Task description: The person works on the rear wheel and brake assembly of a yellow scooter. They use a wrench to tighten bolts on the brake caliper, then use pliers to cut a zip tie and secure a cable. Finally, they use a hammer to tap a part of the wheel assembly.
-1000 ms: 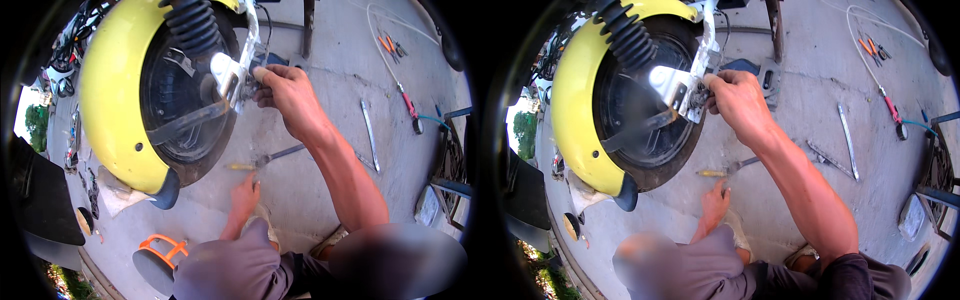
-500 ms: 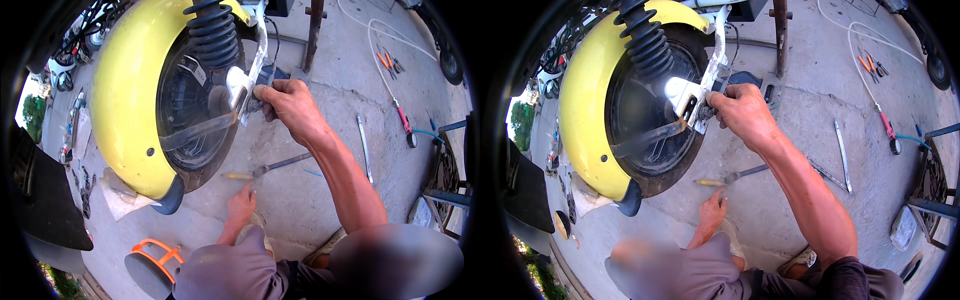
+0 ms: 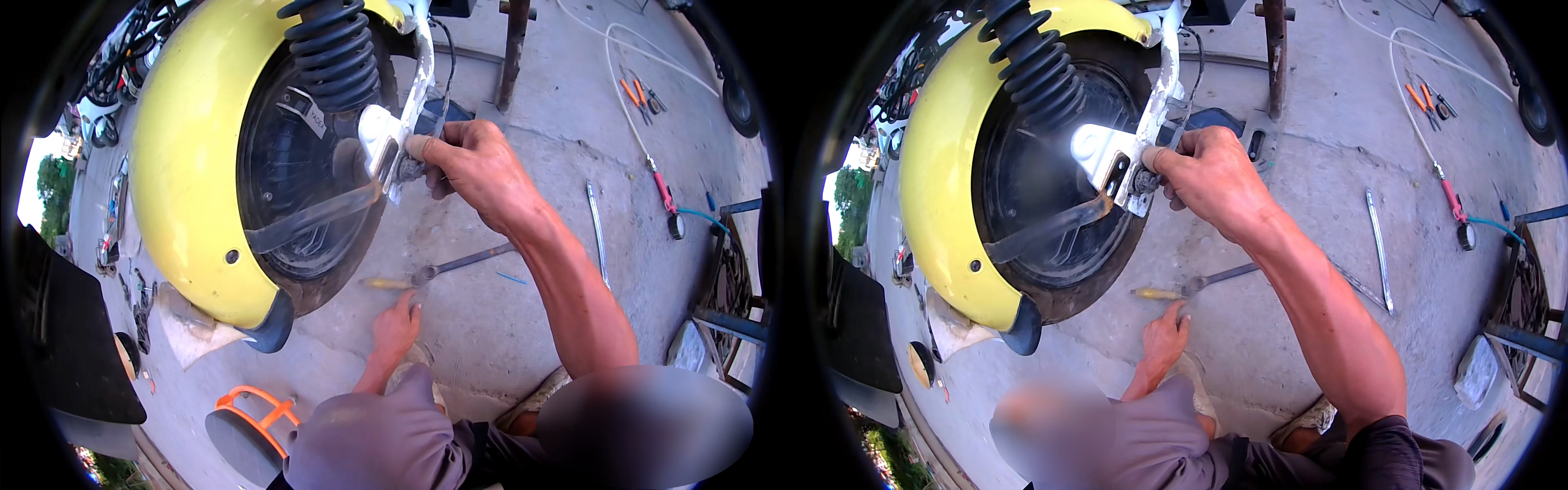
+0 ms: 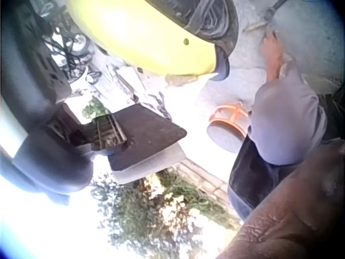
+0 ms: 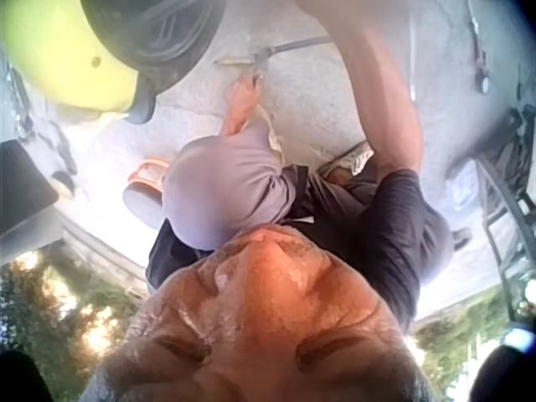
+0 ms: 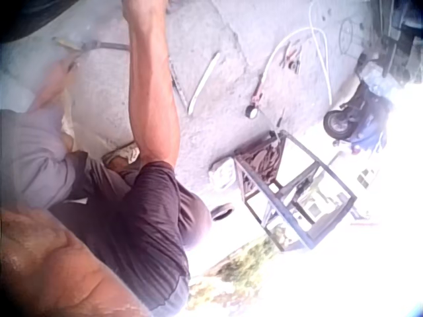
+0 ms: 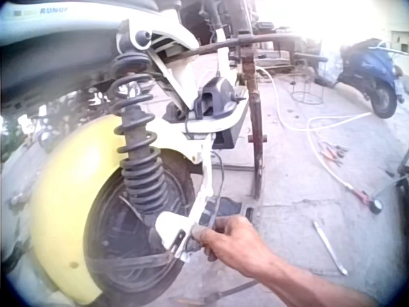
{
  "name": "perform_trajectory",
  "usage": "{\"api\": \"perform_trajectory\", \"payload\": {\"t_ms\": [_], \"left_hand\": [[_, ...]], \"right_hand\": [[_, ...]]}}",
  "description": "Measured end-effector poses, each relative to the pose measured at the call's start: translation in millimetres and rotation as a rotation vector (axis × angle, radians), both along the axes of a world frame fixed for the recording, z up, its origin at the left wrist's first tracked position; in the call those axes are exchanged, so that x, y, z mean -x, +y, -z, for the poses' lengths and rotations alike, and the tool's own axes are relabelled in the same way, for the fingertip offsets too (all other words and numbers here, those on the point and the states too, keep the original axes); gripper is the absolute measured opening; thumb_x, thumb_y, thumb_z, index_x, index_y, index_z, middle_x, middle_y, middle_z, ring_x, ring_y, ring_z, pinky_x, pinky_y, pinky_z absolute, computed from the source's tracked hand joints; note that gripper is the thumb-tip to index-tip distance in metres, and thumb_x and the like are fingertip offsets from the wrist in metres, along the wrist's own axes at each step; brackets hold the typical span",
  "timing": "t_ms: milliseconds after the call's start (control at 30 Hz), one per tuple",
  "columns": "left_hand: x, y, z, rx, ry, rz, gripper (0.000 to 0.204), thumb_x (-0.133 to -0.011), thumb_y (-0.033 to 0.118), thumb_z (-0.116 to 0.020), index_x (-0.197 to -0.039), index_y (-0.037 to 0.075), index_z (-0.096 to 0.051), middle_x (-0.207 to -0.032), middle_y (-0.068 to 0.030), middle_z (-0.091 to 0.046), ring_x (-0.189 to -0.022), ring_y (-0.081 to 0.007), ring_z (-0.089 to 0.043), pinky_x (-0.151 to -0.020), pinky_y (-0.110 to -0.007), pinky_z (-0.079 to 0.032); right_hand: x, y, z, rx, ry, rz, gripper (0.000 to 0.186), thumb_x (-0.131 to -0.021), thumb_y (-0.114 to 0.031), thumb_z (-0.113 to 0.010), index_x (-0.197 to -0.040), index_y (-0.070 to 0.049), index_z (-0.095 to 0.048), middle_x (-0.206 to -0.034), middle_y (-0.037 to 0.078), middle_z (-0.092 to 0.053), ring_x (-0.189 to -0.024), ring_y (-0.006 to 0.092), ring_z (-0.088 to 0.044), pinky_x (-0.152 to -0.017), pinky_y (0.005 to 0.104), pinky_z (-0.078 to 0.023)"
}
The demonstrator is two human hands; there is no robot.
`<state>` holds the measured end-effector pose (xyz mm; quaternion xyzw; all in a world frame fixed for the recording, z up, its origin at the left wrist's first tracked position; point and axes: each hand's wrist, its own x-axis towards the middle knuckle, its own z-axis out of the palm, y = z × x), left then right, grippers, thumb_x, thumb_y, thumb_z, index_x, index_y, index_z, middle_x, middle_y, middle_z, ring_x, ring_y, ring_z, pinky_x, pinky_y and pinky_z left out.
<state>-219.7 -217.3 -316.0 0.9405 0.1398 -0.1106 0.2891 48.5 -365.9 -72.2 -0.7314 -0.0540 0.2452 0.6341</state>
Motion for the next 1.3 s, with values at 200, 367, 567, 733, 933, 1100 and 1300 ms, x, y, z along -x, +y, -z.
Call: {"api": "perform_trajectory", "payload": {"t_ms": [200,367,567,733,933,1100,1300], "left_hand": [[-1,0,3,0.004,-0.021,0.000,0.036,-0.100,0.027,-0.066,-0.135,0.016,-0.062,-0.081,-0.0190,-0.075,-0.076,-0.0440,-0.073,-0.068,-0.057,-0.056],[-2,1,6,-0.001,-0.036,0.003,0.035,-0.100,0.027,-0.067,-0.133,0.016,-0.063,-0.078,-0.0186,-0.074,-0.074,-0.0439,-0.072,-0.067,-0.057,-0.055],[-2,-1,6,0.020,-0.068,-0.004,0.034,-0.099,0.026,-0.067,-0.132,0.016,-0.063,-0.076,-0.0187,-0.073,-0.071,-0.0433,-0.072,-0.065,-0.056,-0.055],[-1,0,7,0.009,-0.059,-0.013,0.034,-0.099,0.026,-0.067,-0.132,0.016,-0.063,-0.076,-0.0184,-0.073,-0.071,-0.0430,-0.072,-0.065,-0.056,-0.055],[-1,-1,10,0.003,-0.065,-0.010,0.034,-0.099,0.026,-0.068,-0.131,0.016,-0.063,-0.077,-0.0180,-0.073,-0.073,-0.0423,-0.072,-0.066,-0.055,-0.056],[-2,-2,8,0.015,-0.072,-0.016,0.033,-0.099,0.026,-0.068,-0.130,0.017,-0.063,-0.077,-0.0175,-0.073,-0.073,-0.0420,-0.073,-0.066,-0.055,-0.056],[-2,-1,6,-0.007,-0.062,-0.025,0.032,-0.099,0.025,-0.068,-0.130,0.016,-0.064,-0.075,-0.0173,-0.073,-0.071,-0.0421,-0.072,-0.065,-0.055,-0.055]], "right_hand": [[2,3,9,-0.006,-0.027,0.025,0.047,-0.102,-0.042,-0.069,-0.088,0.002,-0.074,-0.067,0.003,-0.060,-0.061,0.0106,-0.056,-0.057,0.0284,-0.046],[7,0,2,0.049,-0.037,-0.002,0.045,-0.104,-0.042,-0.067,-0.088,0.000,-0.073,-0.068,0.003,-0.060,-0.060,0.0112,-0.055,-0.058,0.0292,-0.047],[-1,2,23,-0.113,-0.011,0.070,0.041,-0.104,-0.037,-0.066,-0.094,0.002,-0.071,-0.070,0.003,-0.060,-0.061,0.0111,-0.055,-0.059,0.0293,-0.048],[2,9,21,-0.105,0.055,0.059,0.038,-0.103,-0.034,-0.068,-0.095,0.003,-0.071,-0.070,0.003,-0.059,-0.061,0.0106,-0.054,-0.060,0.0283,-0.047],[4,3,20,-0.123,-0.014,0.061,0.039,-0.103,-0.035,-0.067,-0.091,0.002,-0.071,-0.069,0.002,-0.059,-0.061,0.0097,-0.054,-0.057,0.0286,-0.044],[7,10,26,-0.103,-0.019,0.107,0.037,-0.103,-0.033,-0.067,-0.090,0.001,-0.071,-0.069,0.003,-0.060,-0.061,0.0101,-0.055,-0.060,0.0280,-0.045],[10,13,25,-0.244,-0.013,0.174,0.038,-0.104,-0.032,-0.065,-0.088,0.002,-0.070,-0.068,0.003,-0.059,-0.059,0.0094,-0.054,-0.055,0.0290,-0.044]]}}
